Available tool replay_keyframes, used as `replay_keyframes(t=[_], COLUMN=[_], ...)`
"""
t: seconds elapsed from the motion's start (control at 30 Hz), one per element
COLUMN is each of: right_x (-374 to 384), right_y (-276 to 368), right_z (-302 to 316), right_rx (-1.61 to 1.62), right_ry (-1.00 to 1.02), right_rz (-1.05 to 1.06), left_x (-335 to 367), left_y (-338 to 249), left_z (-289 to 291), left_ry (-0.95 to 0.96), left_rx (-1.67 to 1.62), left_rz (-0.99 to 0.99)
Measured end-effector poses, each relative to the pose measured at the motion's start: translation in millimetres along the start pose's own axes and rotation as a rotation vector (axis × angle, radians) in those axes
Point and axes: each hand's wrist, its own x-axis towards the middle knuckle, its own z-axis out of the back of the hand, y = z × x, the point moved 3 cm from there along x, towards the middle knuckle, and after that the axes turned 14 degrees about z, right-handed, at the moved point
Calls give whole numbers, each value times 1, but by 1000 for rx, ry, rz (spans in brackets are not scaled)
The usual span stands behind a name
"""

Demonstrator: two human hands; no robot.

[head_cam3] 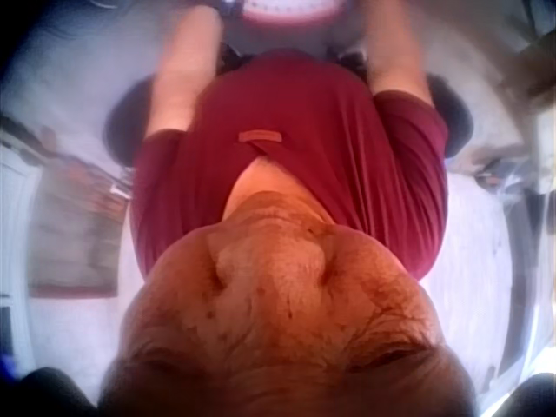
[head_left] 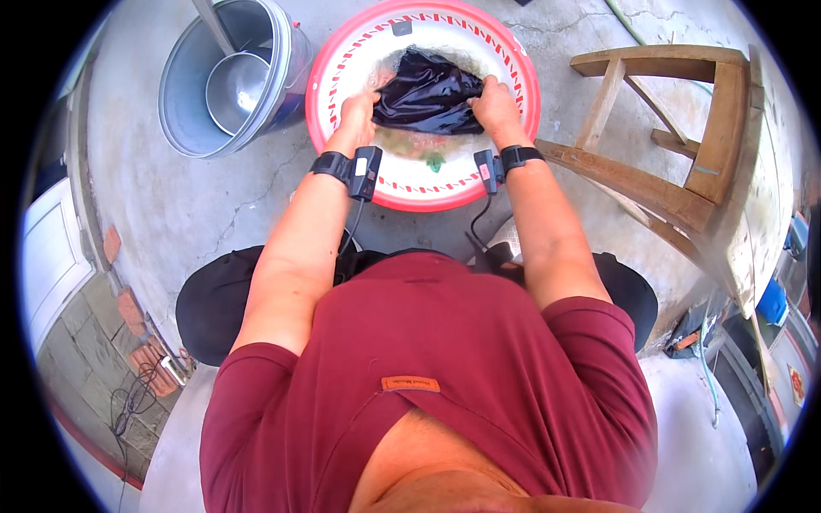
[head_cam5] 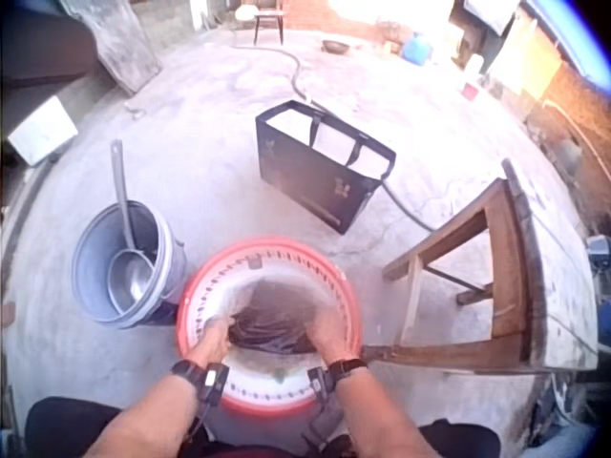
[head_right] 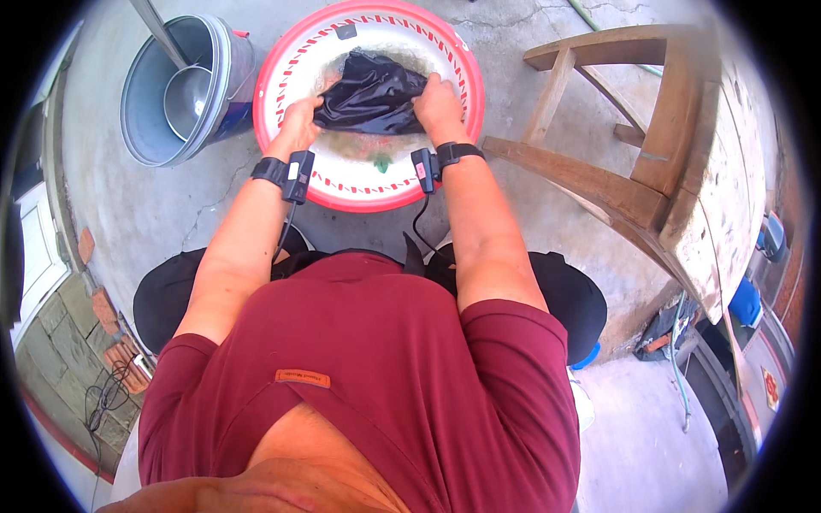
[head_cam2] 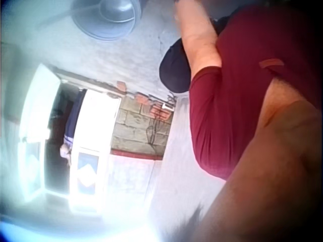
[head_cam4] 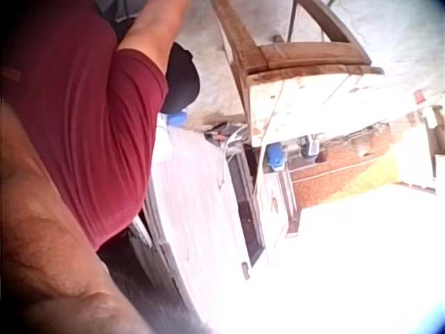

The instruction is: The person wipes the surface and edges of a blue box with a cloth after rinsing the cloth in a basin of water.

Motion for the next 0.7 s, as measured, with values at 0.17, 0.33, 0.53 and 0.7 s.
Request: replay_keyframes(t=[0.17, 0.33, 0.53, 0.7], right_x=[-21, -22, -38, 0], right_y=[25, 100, 164, 100], right_z=[-57, -40, 27, 20], right_rx=[157, 810, 797, 547], right_ry=[24, 173, -4, -271], right_rz=[308, 635, 579, 137], left_x=[-42, -41, -64, -50], left_y=[32, 21, -8, 25], left_z=[-28, -30, -40, -94], left_ry=[-161, 214, 382, 445], left_rx=[142, -125, -50, -345], left_rz=[148, 372, 14, 147])
